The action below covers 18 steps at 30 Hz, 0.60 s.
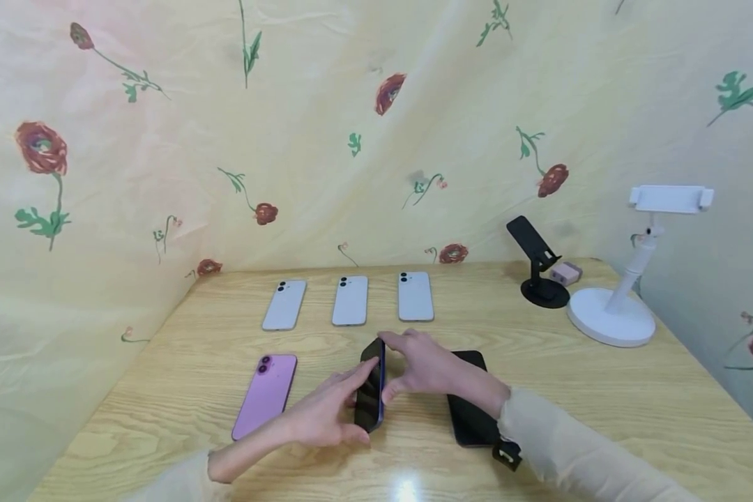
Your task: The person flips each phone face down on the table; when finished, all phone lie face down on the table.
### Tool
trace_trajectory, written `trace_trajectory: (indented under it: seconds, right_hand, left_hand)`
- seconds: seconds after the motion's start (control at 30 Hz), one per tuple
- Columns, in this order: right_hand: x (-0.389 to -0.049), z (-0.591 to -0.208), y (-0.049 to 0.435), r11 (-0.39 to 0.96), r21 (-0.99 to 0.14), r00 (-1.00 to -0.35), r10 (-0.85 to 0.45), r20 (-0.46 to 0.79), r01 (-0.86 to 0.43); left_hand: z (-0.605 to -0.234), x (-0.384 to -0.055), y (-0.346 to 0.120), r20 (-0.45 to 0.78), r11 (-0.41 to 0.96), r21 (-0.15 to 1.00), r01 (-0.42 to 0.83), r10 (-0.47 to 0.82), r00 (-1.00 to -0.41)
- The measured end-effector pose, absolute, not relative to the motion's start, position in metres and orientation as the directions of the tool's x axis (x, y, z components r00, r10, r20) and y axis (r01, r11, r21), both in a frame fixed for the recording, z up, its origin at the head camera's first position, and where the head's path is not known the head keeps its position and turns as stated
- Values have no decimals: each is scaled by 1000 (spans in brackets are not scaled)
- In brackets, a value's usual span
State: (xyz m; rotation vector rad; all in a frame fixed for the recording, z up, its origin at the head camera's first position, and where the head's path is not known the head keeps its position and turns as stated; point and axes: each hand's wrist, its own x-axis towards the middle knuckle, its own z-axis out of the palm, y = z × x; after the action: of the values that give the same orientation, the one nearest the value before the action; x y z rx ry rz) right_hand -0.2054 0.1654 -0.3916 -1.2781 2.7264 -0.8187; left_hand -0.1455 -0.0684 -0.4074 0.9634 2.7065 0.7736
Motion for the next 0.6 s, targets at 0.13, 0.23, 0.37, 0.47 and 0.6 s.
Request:
trace_trajectory:
  seconds: [0.13, 0.23, 0.37, 0.47, 0.6]
  right_hand:
    - [-205, -389, 162, 519, -479, -664, -720, 202, -708]
    - [-205, -388, 160, 519, -484, -666, -718, 201, -705]
    - [-204, -388, 158, 521, -496, -673, -715, 191, -695]
    - [-204, -387, 157, 523, -500, -675, -715, 184, -690]
    - [-203, -385, 155, 525, -500, -676, -715, 178, -688]
  left_hand:
    - [-407, -146, -71, 16, 608, 598, 521, 642, -767]
    - [-408, -147, -72, 29, 558, 651, 516, 660, -751]
    - [-408, -149, -73, 37, 531, 675, 512, 669, -742]
    - [-407, -148, -74, 29, 529, 683, 503, 669, -743]
    - [-405, -147, -76, 10, 531, 698, 480, 664, -748]
